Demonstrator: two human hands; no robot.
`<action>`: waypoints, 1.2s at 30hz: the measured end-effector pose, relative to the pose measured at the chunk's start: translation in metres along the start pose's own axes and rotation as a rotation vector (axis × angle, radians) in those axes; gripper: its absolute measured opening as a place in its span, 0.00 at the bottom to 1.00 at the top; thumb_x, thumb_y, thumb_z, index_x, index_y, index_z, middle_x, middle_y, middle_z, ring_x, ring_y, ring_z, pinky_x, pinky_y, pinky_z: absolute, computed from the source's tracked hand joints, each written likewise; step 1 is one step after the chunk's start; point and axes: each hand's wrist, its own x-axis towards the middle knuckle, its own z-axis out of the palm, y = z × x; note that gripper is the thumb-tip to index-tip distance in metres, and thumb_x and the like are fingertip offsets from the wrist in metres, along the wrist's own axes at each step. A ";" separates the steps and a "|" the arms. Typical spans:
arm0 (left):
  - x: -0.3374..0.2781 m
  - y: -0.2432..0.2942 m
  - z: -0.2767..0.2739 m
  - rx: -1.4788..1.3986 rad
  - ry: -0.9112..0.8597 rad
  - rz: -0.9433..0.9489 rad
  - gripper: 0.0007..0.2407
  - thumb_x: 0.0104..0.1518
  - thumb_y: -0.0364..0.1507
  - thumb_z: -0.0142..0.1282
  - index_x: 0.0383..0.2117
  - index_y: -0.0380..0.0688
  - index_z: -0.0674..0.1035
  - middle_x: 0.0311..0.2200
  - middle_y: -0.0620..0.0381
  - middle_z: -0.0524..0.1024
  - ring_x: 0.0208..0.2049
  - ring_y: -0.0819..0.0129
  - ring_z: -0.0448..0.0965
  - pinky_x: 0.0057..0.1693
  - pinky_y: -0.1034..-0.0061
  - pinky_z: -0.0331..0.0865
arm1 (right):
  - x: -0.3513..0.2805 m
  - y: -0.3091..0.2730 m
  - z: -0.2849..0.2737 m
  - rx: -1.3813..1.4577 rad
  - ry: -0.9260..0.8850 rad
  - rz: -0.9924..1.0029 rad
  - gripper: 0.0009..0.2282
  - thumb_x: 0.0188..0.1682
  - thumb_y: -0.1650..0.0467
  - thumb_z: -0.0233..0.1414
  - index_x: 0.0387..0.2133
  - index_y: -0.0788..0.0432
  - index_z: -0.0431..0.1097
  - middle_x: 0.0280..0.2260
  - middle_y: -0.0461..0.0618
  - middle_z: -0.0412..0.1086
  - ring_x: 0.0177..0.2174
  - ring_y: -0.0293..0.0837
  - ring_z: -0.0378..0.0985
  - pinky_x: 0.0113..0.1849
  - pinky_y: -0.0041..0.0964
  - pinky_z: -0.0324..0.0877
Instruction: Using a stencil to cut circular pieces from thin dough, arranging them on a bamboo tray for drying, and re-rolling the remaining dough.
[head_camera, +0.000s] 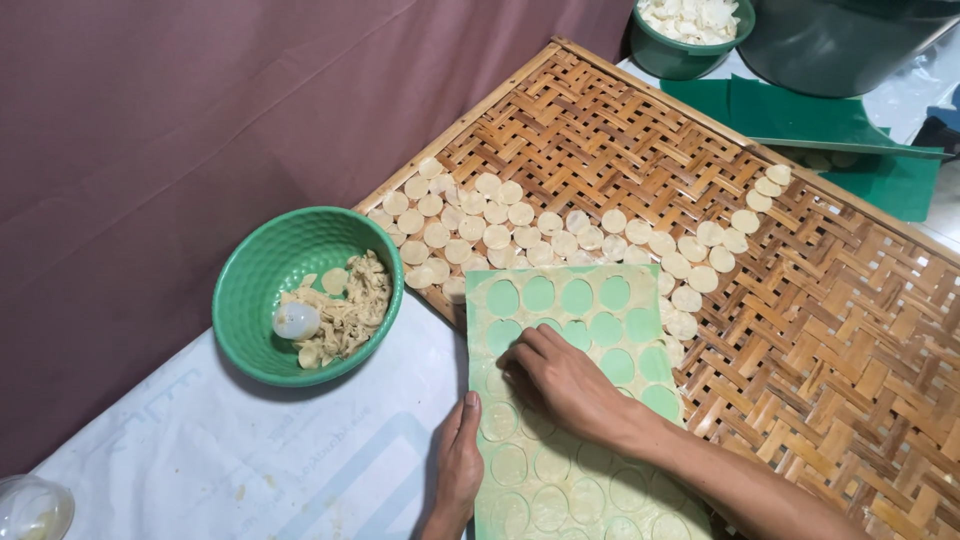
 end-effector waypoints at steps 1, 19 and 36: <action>0.001 -0.002 -0.001 0.003 0.001 0.018 0.21 0.66 0.38 0.40 0.44 0.30 0.82 0.39 0.51 0.84 0.40 0.69 0.75 0.51 0.76 0.68 | 0.002 -0.002 -0.002 0.050 -0.037 0.058 0.06 0.46 0.73 0.55 0.35 0.61 0.71 0.36 0.50 0.70 0.35 0.45 0.71 0.38 0.37 0.72; 0.024 -0.032 -0.008 0.109 0.018 0.024 0.22 0.64 0.38 0.40 0.50 0.31 0.80 0.50 0.46 0.86 0.48 0.60 0.83 0.57 0.73 0.72 | 0.011 0.018 -0.029 0.316 0.162 0.126 0.04 0.50 0.74 0.53 0.35 0.62 0.72 0.32 0.53 0.78 0.27 0.43 0.83 0.28 0.28 0.84; 0.049 -0.057 -0.012 0.041 0.055 -0.081 0.25 0.63 0.41 0.41 0.56 0.32 0.79 0.59 0.46 0.81 0.60 0.58 0.80 0.63 0.72 0.69 | 0.069 0.219 -0.032 -0.181 0.279 0.579 0.10 0.56 0.70 0.50 0.31 0.65 0.76 0.30 0.56 0.72 0.27 0.48 0.74 0.31 0.43 0.79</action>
